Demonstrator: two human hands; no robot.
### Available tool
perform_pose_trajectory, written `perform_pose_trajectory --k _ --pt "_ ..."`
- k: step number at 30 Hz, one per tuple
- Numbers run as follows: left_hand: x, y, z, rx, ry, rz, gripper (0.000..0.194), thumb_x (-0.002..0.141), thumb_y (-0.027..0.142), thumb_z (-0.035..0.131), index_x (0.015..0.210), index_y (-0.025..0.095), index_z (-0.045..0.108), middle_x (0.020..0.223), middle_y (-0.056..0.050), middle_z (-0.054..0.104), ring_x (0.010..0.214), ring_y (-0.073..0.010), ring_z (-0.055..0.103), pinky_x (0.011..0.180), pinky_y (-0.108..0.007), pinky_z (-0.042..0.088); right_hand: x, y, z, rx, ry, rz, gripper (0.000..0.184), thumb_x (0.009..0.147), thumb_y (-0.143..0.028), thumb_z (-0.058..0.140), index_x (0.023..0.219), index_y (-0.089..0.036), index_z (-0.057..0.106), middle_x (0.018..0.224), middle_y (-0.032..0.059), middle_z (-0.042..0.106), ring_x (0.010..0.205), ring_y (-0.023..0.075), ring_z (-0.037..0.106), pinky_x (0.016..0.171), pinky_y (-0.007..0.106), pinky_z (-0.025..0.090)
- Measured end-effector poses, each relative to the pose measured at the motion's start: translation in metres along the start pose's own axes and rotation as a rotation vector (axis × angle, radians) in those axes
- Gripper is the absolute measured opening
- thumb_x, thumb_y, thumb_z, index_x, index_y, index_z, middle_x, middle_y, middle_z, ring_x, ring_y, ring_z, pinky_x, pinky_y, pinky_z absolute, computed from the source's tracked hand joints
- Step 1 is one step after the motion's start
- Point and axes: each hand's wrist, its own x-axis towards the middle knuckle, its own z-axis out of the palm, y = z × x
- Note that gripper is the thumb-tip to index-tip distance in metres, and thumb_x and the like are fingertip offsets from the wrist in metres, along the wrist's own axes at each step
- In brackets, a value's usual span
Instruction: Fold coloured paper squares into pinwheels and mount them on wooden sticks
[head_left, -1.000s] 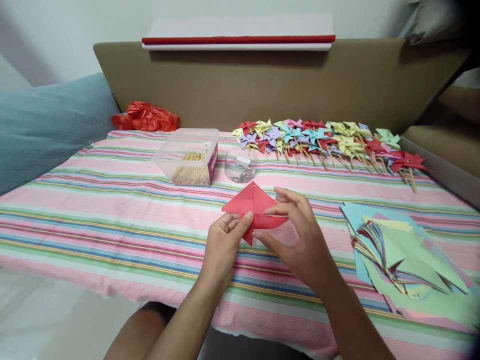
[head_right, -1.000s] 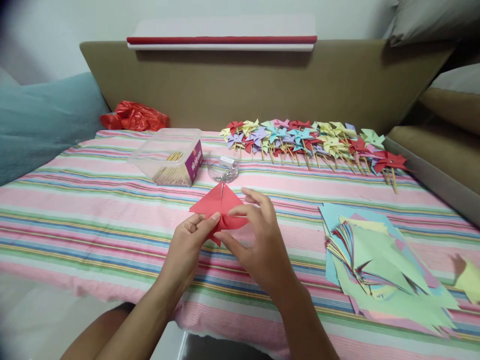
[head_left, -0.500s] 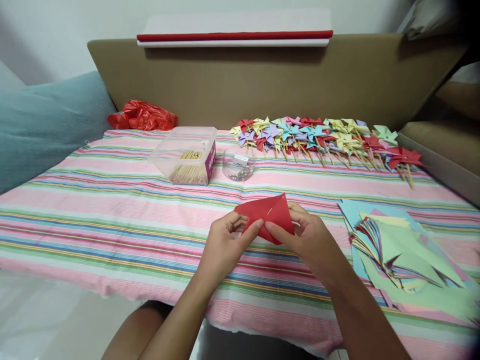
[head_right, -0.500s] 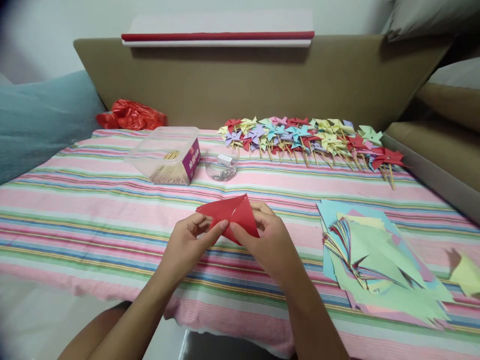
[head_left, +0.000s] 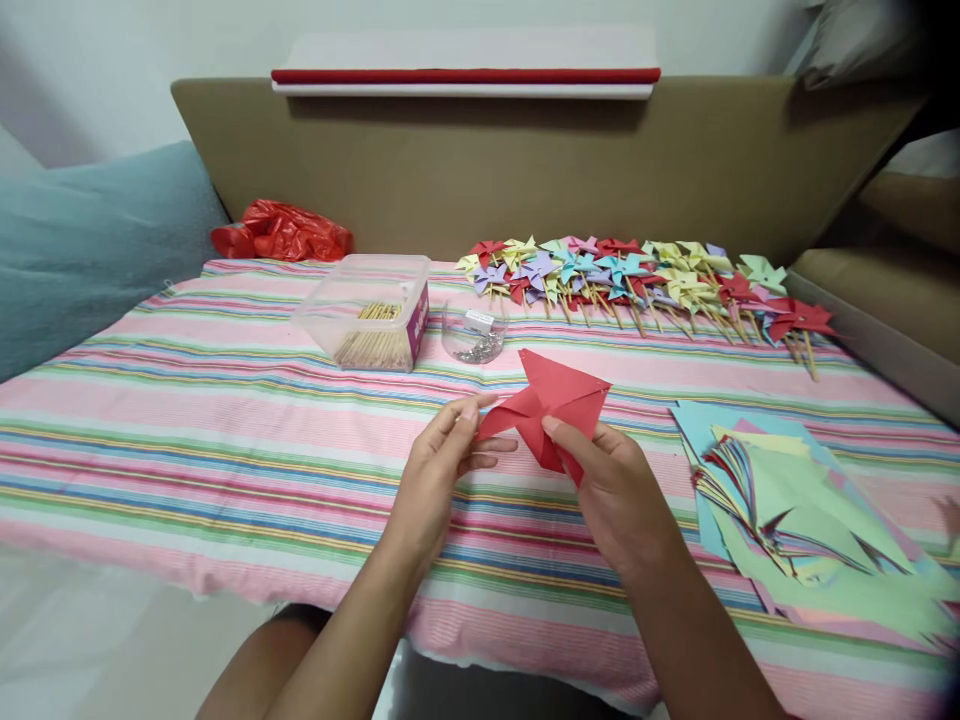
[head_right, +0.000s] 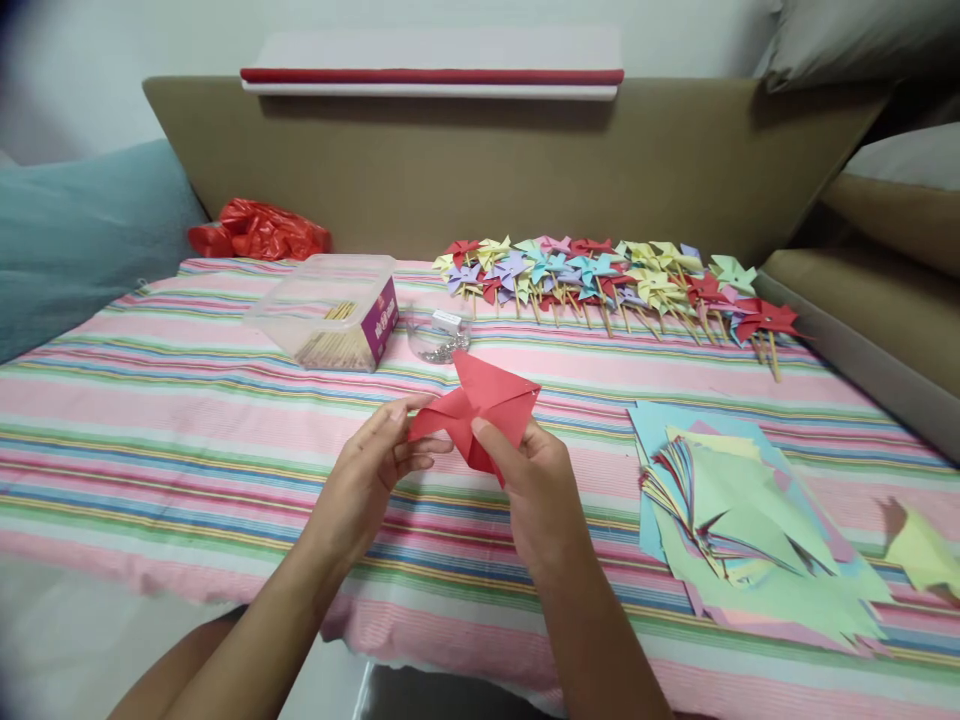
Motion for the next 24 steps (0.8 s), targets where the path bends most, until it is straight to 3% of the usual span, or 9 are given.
perform_pose_trajectory --k 5,12,20,24 --pt "-0.0036 0.0034 0.0013 0.334 0.046 0.362 0.026 0.097 0.030 0.059 0.121 0.027 0.070 0.124 -0.006 0.071 0.117 -0.0218 0.064 0.095 -0.030 0.049 -0.0017 -0.0014 0.0007 -0.018 -0.048 0.017 0.026 0.074 -0.041 0.083 0.086 -0.019 0.078 0.088 0.0038 0.075 0.082 0.0198 0.063 0.079 0.034 0.047" --pt "-0.0030 0.0018 -0.0030 0.562 0.064 0.555 0.030 0.089 0.018 0.067 0.115 0.030 0.076 0.112 -0.004 0.077 0.101 -0.0223 0.068 0.090 -0.032 0.051 -0.0032 -0.0024 0.0002 -0.070 -0.105 0.044 0.031 0.075 -0.043 0.081 0.093 -0.019 0.078 0.099 0.0074 0.077 0.092 0.0254 0.068 0.086 0.039 0.050" --pt "-0.0046 -0.0005 -0.0025 0.603 0.072 0.615 0.022 0.090 0.017 0.066 0.104 0.029 0.079 0.099 -0.004 0.078 0.091 -0.0212 0.069 0.085 -0.032 0.051 -0.0062 -0.0043 0.0028 -0.098 -0.128 0.031 0.030 0.074 -0.041 0.082 0.094 -0.019 0.079 0.103 0.0070 0.076 0.095 0.0248 0.067 0.088 0.039 0.051" --pt "-0.0051 -0.0006 0.0006 0.444 0.095 0.486 0.030 0.093 0.022 0.063 0.122 0.026 0.069 0.118 -0.007 0.073 0.104 -0.0203 0.067 0.091 -0.031 0.050 -0.0033 -0.0018 0.0027 -0.054 -0.073 0.007 0.029 0.073 -0.042 0.083 0.091 -0.018 0.079 0.099 0.0076 0.077 0.094 0.0257 0.069 0.087 0.040 0.052"
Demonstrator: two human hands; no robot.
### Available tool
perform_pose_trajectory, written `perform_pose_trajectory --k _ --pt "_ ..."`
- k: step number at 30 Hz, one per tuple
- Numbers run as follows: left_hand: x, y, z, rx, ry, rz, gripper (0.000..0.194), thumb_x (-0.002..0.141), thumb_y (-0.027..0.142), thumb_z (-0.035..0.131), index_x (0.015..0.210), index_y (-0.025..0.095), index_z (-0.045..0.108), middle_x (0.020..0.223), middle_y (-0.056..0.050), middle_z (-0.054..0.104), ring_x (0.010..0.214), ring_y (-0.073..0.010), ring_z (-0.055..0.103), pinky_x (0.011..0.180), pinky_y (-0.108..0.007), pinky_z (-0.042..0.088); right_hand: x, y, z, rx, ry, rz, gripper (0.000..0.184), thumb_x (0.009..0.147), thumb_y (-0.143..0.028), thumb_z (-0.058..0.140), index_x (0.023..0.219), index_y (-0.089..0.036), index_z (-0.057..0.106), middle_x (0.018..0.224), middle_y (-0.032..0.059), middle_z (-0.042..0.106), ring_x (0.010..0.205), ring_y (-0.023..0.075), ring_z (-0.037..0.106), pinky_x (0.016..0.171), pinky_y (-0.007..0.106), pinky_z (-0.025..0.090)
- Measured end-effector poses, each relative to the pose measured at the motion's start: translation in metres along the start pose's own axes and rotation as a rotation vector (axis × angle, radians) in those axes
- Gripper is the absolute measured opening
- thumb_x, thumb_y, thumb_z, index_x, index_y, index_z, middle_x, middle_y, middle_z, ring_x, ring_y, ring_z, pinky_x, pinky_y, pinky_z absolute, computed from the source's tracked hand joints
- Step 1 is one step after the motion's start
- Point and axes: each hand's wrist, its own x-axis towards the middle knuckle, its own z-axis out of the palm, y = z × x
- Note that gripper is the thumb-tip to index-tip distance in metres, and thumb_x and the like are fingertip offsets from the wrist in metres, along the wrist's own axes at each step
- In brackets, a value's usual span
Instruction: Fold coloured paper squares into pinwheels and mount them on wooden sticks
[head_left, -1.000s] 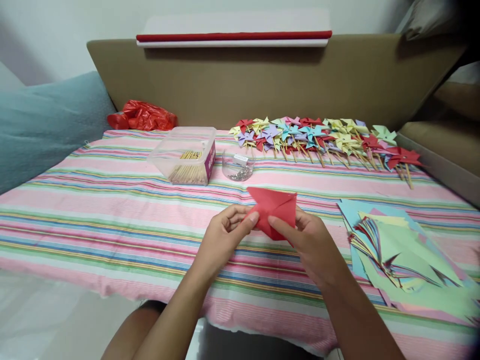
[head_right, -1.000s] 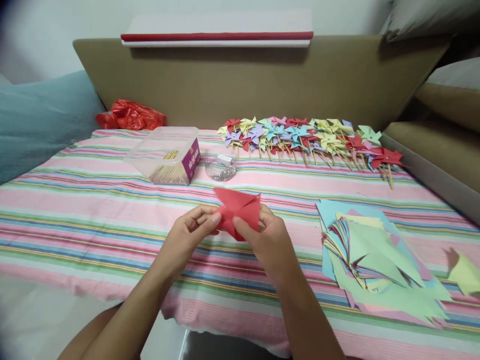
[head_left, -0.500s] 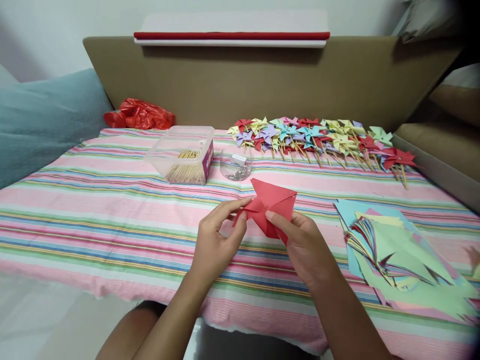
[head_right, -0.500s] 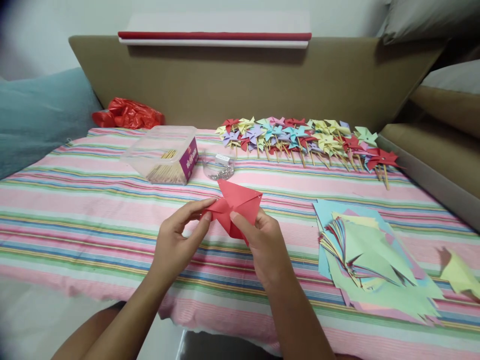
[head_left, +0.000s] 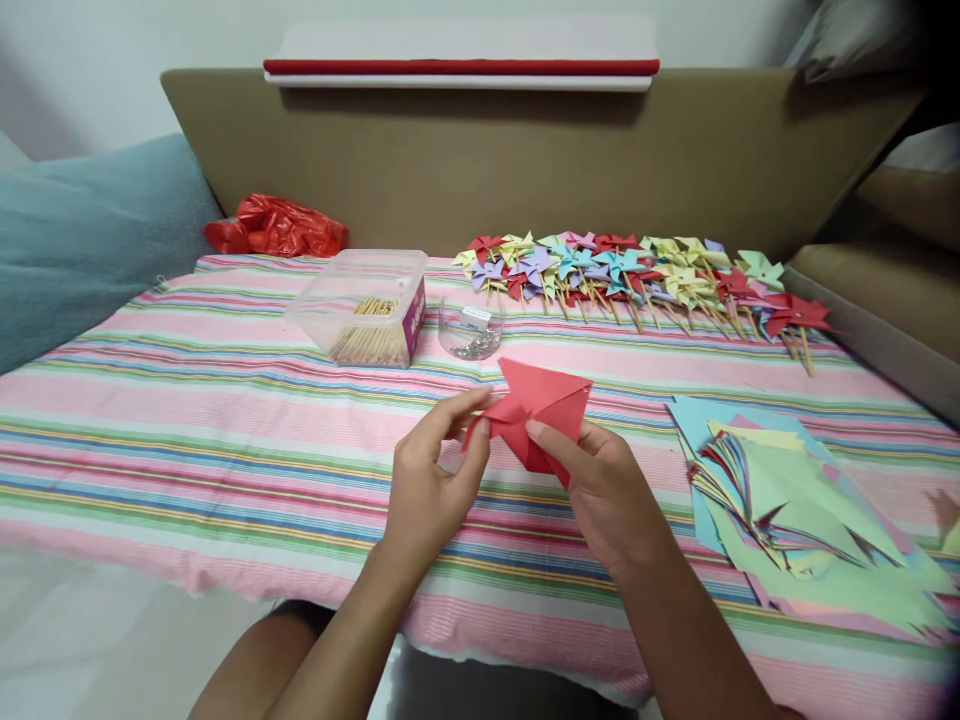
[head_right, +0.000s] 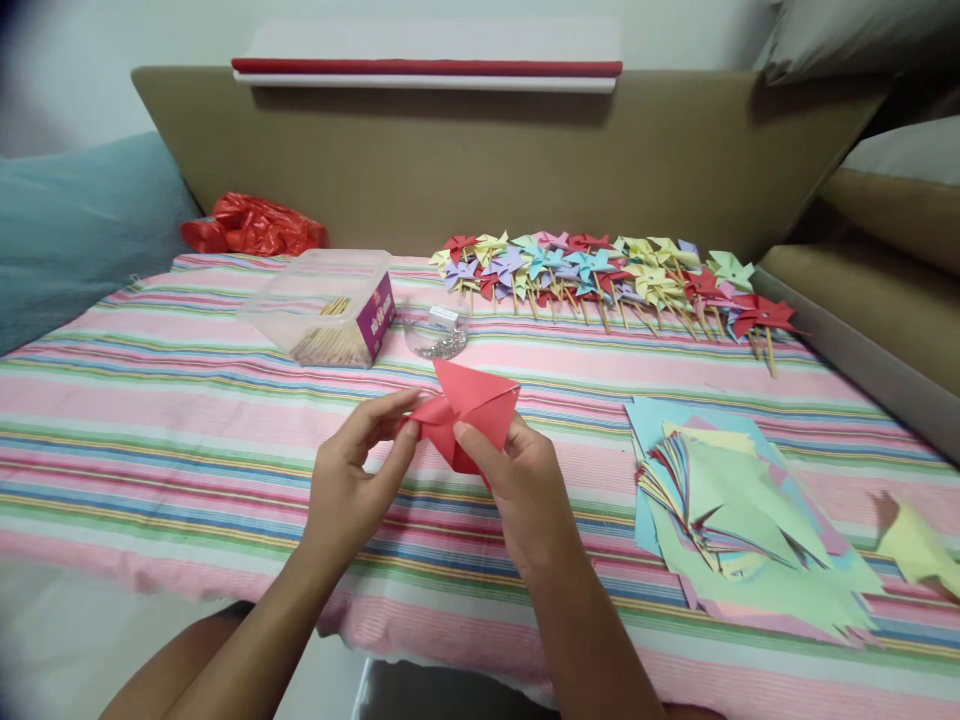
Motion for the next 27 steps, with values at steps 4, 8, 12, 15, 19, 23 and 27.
perform_pose_trajectory --k 4,8,12,15,19,23,27 --pt "-0.002 0.000 0.009 -0.330 -0.020 -0.302 0.037 0.091 0.037 0.067 0.124 0.022 0.064 0.118 -0.009 0.071 0.106 -0.0216 0.067 0.084 -0.029 0.053 0.002 0.004 0.002 0.049 0.135 -0.082 0.027 0.074 -0.042 0.082 0.089 -0.020 0.078 0.094 0.0056 0.077 0.091 0.0242 0.068 0.084 0.038 0.053" --pt "-0.007 0.001 0.024 -0.474 -0.071 -0.485 0.030 0.081 0.036 0.079 0.103 0.017 0.073 0.097 -0.007 0.074 0.090 -0.0181 0.069 0.079 -0.026 0.053 -0.002 0.007 0.013 0.100 0.146 -0.113 0.026 0.077 -0.040 0.080 0.093 -0.020 0.076 0.097 0.0047 0.077 0.092 0.0229 0.068 0.086 0.038 0.053" --pt "-0.006 0.000 0.032 -0.612 0.047 -0.455 0.027 0.080 0.030 0.080 0.104 0.019 0.076 0.094 -0.004 0.077 0.092 -0.0169 0.069 0.087 -0.027 0.052 -0.008 0.009 0.023 0.079 0.084 -0.132 0.027 0.082 -0.039 0.076 0.102 -0.021 0.074 0.104 0.0048 0.076 0.096 0.0238 0.069 0.087 0.038 0.055" --pt "-0.005 -0.001 0.031 -0.666 0.086 -0.471 0.025 0.080 0.030 0.080 0.102 0.018 0.078 0.097 -0.006 0.078 0.096 -0.0180 0.070 0.090 -0.028 0.052 -0.010 0.011 0.026 0.050 0.076 -0.132 0.030 0.083 -0.038 0.075 0.108 -0.022 0.074 0.110 0.0048 0.075 0.101 0.0240 0.068 0.089 0.037 0.056" --pt "-0.006 -0.003 0.028 -0.681 0.118 -0.501 0.022 0.080 0.030 0.080 0.098 0.018 0.080 0.102 -0.007 0.079 0.094 -0.0173 0.070 0.089 -0.028 0.052 -0.010 0.014 0.026 0.026 0.074 -0.137 0.029 0.084 -0.039 0.075 0.106 -0.021 0.074 0.112 0.0059 0.075 0.105 0.0246 0.067 0.091 0.037 0.055" --pt "-0.007 -0.001 0.029 -0.685 0.128 -0.520 0.026 0.079 0.032 0.081 0.101 0.019 0.080 0.104 -0.006 0.079 0.095 -0.0182 0.070 0.089 -0.029 0.052 -0.011 0.016 0.028 0.008 0.085 -0.140 0.029 0.084 -0.038 0.074 0.107 -0.020 0.074 0.118 0.0065 0.073 0.108 0.0250 0.066 0.094 0.037 0.054" --pt "-0.005 -0.001 0.030 -0.715 0.132 -0.535 0.024 0.079 0.031 0.080 0.100 0.018 0.080 0.100 -0.006 0.079 0.093 -0.0173 0.070 0.088 -0.028 0.052 -0.010 0.017 0.028 -0.033 0.093 -0.134 0.032 0.082 -0.041 0.075 0.107 -0.021 0.073 0.116 0.0069 0.073 0.106 0.0260 0.067 0.091 0.038 0.055"
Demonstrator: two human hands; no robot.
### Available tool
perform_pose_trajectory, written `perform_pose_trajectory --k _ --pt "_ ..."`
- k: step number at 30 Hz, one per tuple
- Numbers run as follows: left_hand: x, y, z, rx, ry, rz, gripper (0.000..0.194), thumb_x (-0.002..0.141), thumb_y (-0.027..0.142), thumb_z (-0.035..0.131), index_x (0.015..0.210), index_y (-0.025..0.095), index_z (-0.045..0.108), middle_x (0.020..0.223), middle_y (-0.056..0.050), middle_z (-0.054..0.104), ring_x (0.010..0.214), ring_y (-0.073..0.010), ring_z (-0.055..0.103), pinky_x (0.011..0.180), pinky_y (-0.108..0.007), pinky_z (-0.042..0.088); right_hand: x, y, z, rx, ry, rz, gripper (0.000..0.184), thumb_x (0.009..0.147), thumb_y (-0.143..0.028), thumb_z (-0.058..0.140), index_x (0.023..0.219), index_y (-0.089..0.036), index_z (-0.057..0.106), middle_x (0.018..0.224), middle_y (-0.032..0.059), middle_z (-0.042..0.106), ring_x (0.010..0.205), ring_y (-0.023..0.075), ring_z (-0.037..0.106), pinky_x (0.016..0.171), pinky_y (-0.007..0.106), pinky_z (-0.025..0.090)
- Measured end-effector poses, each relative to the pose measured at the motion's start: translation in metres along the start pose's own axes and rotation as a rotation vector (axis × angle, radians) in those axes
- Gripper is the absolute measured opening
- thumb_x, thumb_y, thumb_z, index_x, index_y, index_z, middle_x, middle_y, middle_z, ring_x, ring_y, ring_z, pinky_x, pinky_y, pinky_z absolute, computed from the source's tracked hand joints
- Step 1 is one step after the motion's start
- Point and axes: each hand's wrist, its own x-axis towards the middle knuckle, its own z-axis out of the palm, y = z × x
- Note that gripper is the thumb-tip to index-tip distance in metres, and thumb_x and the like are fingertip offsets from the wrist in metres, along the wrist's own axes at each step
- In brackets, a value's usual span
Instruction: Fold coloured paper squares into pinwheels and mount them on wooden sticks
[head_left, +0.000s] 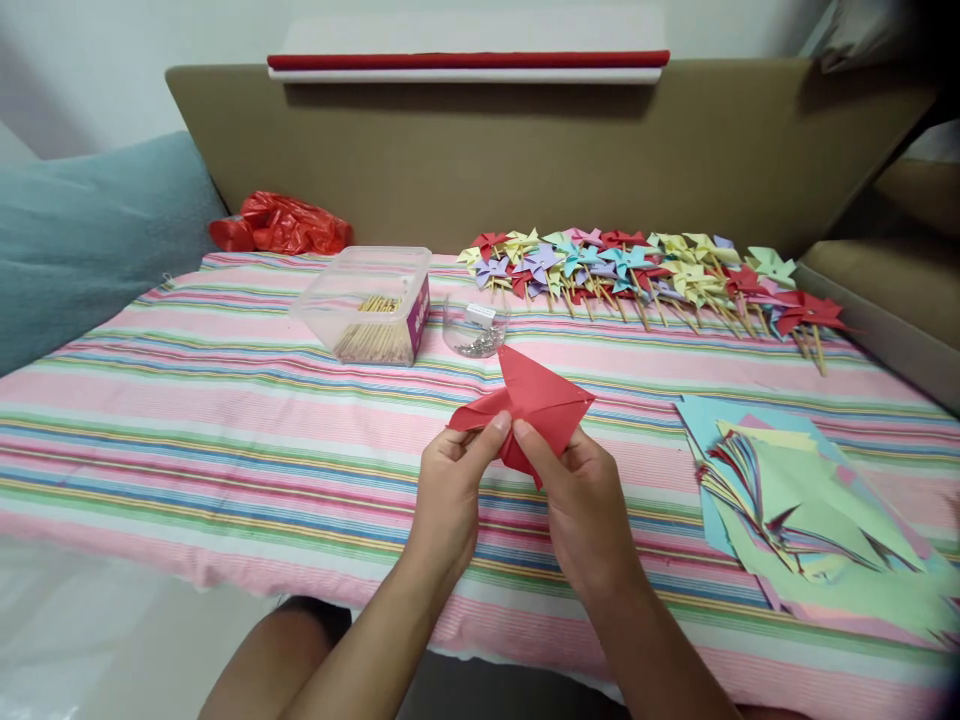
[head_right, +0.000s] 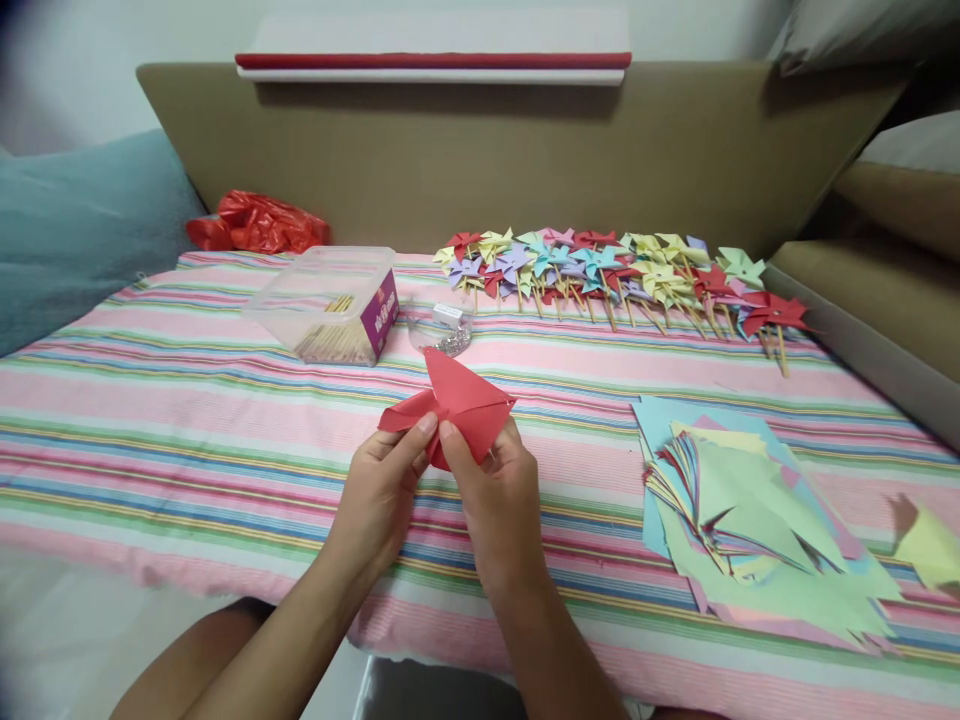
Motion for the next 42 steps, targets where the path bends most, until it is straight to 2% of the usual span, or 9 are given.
perform_pose_trajectory --k 4,8,12,16,22,26,29,34,42 --pt "0.004 0.004 -0.003 -0.078 0.032 -0.036 0.018 0.078 0.029 0.082 0.090 0.017 0.080 0.084 -0.002 0.078 0.081 -0.0141 0.070 0.082 -0.023 0.053 0.006 0.001 -0.009 -0.017 -0.023 -0.032 0.040 0.084 -0.045 0.071 0.117 -0.023 0.062 0.111 0.0080 0.070 0.101 0.0252 0.068 0.088 0.041 0.056" --pt "0.009 0.010 -0.011 -0.142 0.078 -0.110 0.014 0.078 0.028 0.082 0.078 0.015 0.078 0.079 -0.002 0.078 0.071 -0.0112 0.069 0.071 -0.020 0.054 0.011 -0.001 -0.025 -0.297 -0.001 -0.335 0.039 0.089 -0.032 0.063 0.126 -0.030 0.050 0.131 0.0098 0.056 0.113 0.0251 0.062 0.091 0.044 0.055" --pt "0.011 0.012 -0.015 -0.169 0.068 -0.118 0.011 0.080 0.026 0.080 0.083 0.016 0.078 0.081 -0.003 0.079 0.070 -0.0118 0.070 0.065 -0.020 0.054 0.010 -0.007 -0.034 -0.748 -0.132 -0.648 0.028 0.089 -0.020 0.060 0.116 -0.029 0.063 0.150 0.0102 0.033 0.125 0.0283 0.052 0.103 0.050 0.047" --pt "0.010 0.013 -0.014 -0.158 0.054 -0.122 0.011 0.080 0.026 0.079 0.080 0.015 0.078 0.076 -0.002 0.078 0.065 -0.0115 0.069 0.060 -0.019 0.052 0.008 -0.011 -0.033 -0.833 -0.157 -0.713 0.010 0.089 -0.022 0.065 0.095 -0.026 0.072 0.148 0.0098 0.035 0.117 0.0275 0.056 0.100 0.050 0.048" --pt "0.008 0.013 -0.013 -0.096 0.060 -0.127 0.016 0.079 0.028 0.081 0.081 0.012 0.078 0.077 -0.005 0.078 0.070 -0.0117 0.069 0.070 -0.019 0.054 0.010 -0.011 -0.033 -0.744 -0.140 -0.643 0.008 0.091 -0.031 0.068 0.088 -0.025 0.074 0.145 0.0093 0.044 0.117 0.0271 0.057 0.101 0.050 0.048" --pt "0.006 0.010 -0.011 -0.030 0.046 -0.087 0.017 0.079 0.029 0.081 0.075 0.013 0.078 0.070 -0.003 0.075 0.066 -0.0112 0.067 0.069 -0.019 0.053 0.010 -0.009 -0.034 -0.688 -0.081 -0.531 0.012 0.089 -0.035 0.070 0.087 -0.025 0.074 0.141 0.0094 0.049 0.119 0.0275 0.056 0.105 0.051 0.045" --pt "0.004 0.008 -0.011 0.039 0.011 -0.045 0.015 0.082 0.029 0.078 0.085 0.014 0.080 0.073 -0.002 0.075 0.070 -0.0119 0.066 0.075 -0.021 0.053 0.011 -0.007 -0.034 -0.617 -0.050 -0.426 0.014 0.087 -0.038 0.071 0.084 -0.026 0.075 0.137 0.0089 0.053 0.124 0.0287 0.055 0.108 0.052 0.043" --pt "0.004 0.006 -0.010 0.148 -0.041 0.009 0.017 0.085 0.031 0.075 0.089 0.016 0.080 0.079 -0.003 0.075 0.076 -0.0139 0.065 0.081 -0.024 0.050 0.013 -0.003 -0.031 -0.478 -0.013 -0.272 0.013 0.082 -0.040 0.075 0.080 -0.027 0.076 0.128 0.0086 0.057 0.132 0.0311 0.050 0.103 0.049 0.049" --pt "0.003 0.005 -0.010 0.201 -0.048 0.006 0.018 0.083 0.034 0.077 0.080 0.016 0.078 0.078 -0.002 0.074 0.076 -0.0150 0.063 0.081 -0.026 0.049 0.012 0.004 -0.027 -0.407 0.009 -0.202 0.016 0.080 -0.041 0.075 0.080 -0.025 0.076 0.117 0.0079 0.058 0.119 0.0307 0.059 0.098 0.048 0.052"
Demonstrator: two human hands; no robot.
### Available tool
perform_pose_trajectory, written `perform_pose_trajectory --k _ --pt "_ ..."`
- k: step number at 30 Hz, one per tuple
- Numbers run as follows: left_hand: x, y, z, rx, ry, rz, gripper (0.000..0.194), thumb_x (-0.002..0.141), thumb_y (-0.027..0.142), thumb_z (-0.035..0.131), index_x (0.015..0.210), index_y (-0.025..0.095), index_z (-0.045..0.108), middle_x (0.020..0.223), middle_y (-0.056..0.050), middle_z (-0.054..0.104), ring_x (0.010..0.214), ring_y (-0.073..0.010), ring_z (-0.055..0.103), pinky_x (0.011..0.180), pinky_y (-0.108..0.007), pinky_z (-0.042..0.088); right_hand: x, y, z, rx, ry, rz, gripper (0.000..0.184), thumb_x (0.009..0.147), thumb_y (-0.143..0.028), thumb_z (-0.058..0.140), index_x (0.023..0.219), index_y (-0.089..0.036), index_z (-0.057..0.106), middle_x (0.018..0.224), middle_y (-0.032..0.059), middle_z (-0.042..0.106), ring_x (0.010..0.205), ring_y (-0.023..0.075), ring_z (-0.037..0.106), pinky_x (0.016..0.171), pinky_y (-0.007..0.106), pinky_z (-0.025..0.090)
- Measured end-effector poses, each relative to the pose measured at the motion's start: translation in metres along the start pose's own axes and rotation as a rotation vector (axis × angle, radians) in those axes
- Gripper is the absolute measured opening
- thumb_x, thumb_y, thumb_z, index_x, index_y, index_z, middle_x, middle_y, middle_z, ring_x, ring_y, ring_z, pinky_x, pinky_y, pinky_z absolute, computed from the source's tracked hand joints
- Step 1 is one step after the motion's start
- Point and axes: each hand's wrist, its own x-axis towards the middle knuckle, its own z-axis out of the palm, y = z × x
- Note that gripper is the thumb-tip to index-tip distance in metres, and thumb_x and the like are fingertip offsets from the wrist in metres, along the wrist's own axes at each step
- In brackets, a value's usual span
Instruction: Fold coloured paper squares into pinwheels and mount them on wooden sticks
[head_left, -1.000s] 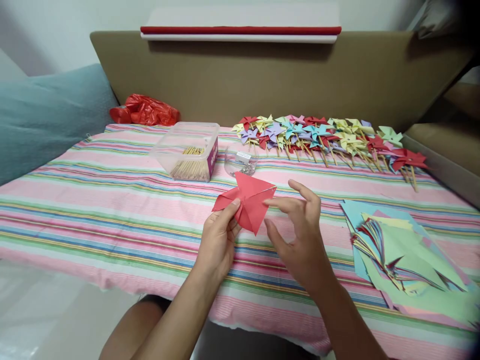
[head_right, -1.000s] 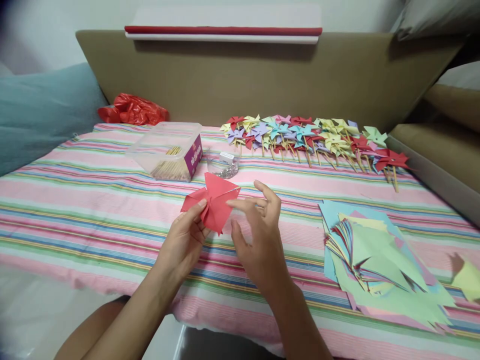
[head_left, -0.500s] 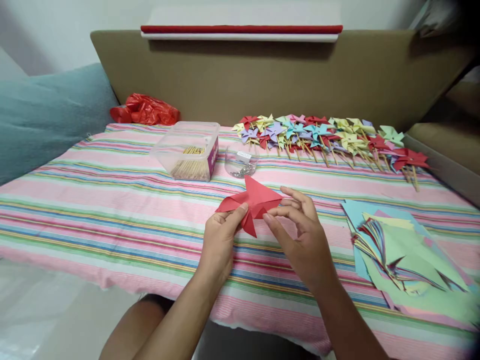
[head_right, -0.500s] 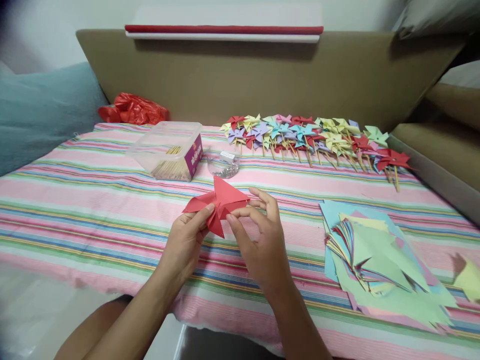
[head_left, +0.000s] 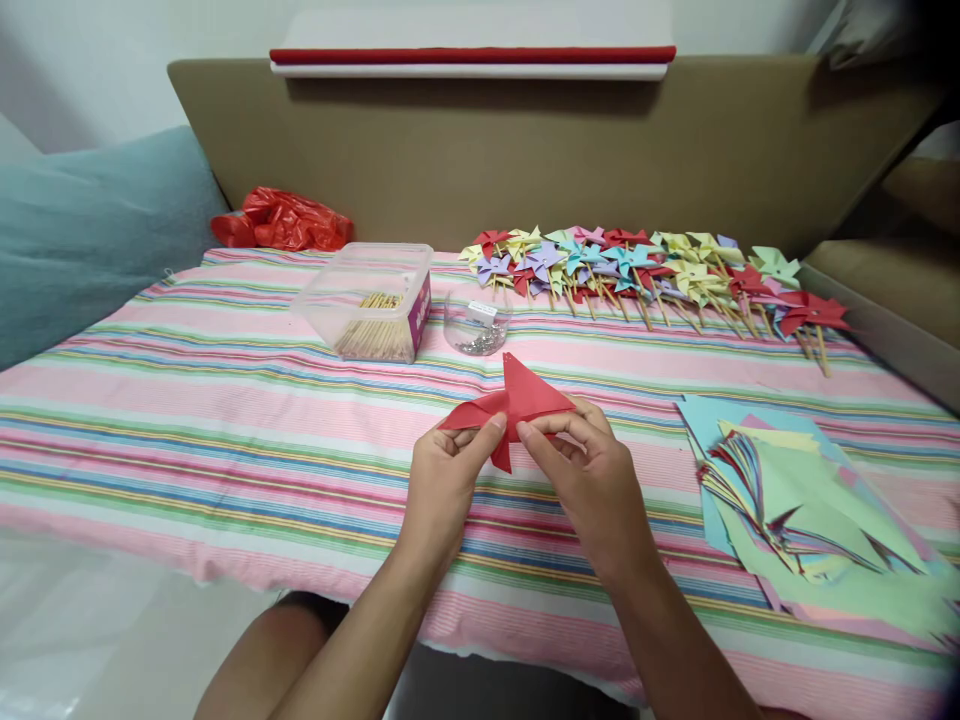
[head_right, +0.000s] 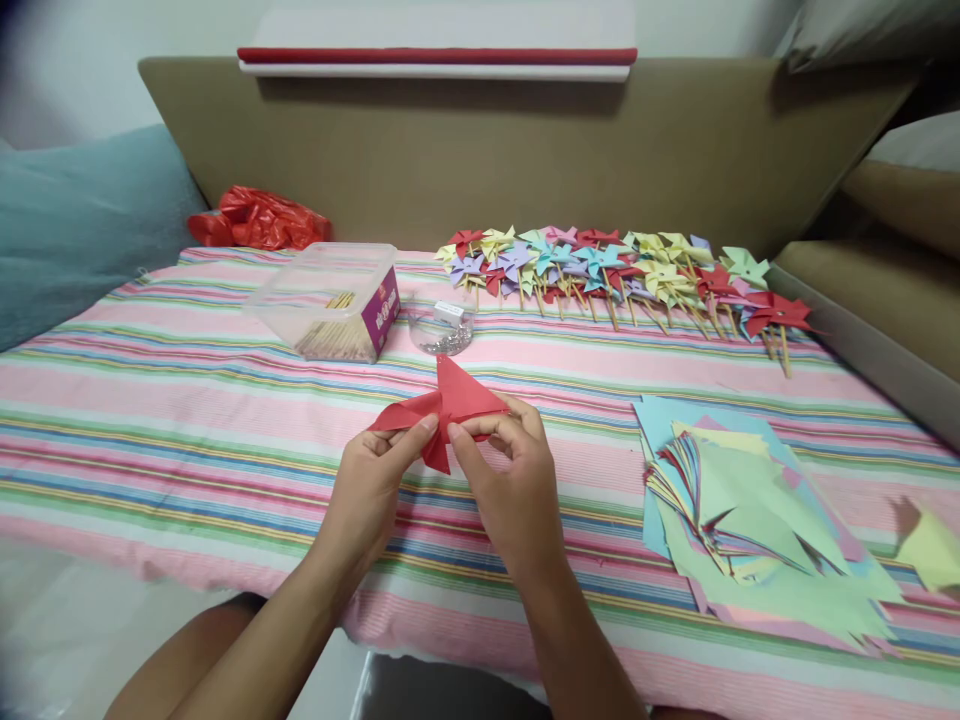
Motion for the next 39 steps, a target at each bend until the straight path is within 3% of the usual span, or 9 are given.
perform_pose_trajectory --k 20,27,36,39 --pt "-0.003 0.001 0.002 0.016 -0.001 -0.009 0.032 0.080 0.033 0.080 0.107 0.017 0.079 0.096 -0.008 0.079 0.095 -0.0233 0.071 0.088 -0.032 0.052 -0.003 -0.005 0.007 0.014 0.078 0.012 0.017 0.079 -0.038 0.074 0.076 -0.022 0.070 0.104 0.0052 0.057 0.102 0.0253 0.063 0.089 0.044 0.054" --pt "-0.003 0.000 0.002 0.043 0.005 0.015 0.026 0.080 0.032 0.080 0.102 0.018 0.081 0.099 -0.007 0.080 0.089 -0.0198 0.071 0.084 -0.029 0.053 -0.003 -0.009 0.008 0.029 0.066 0.032 0.018 0.078 -0.038 0.075 0.075 -0.021 0.071 0.106 0.0058 0.057 0.099 0.0245 0.065 0.087 0.042 0.055" --pt "-0.003 -0.001 0.001 0.035 0.011 -0.001 0.018 0.080 0.034 0.079 0.075 0.017 0.077 0.073 -0.002 0.074 0.071 -0.0160 0.066 0.074 -0.026 0.050 -0.003 -0.009 0.008 -0.023 0.054 -0.020 0.018 0.080 -0.040 0.074 0.074 -0.022 0.071 0.110 0.0083 0.061 0.110 0.0283 0.062 0.088 0.041 0.056" --pt "-0.003 -0.002 0.002 -0.023 0.007 -0.014 0.019 0.081 0.033 0.078 0.075 0.016 0.076 0.071 -0.002 0.072 0.068 -0.0146 0.063 0.071 -0.025 0.048 -0.004 -0.009 0.008 -0.037 0.057 -0.032 0.019 0.081 -0.040 0.073 0.076 -0.023 0.072 0.111 0.0085 0.061 0.110 0.0278 0.063 0.088 0.040 0.057"
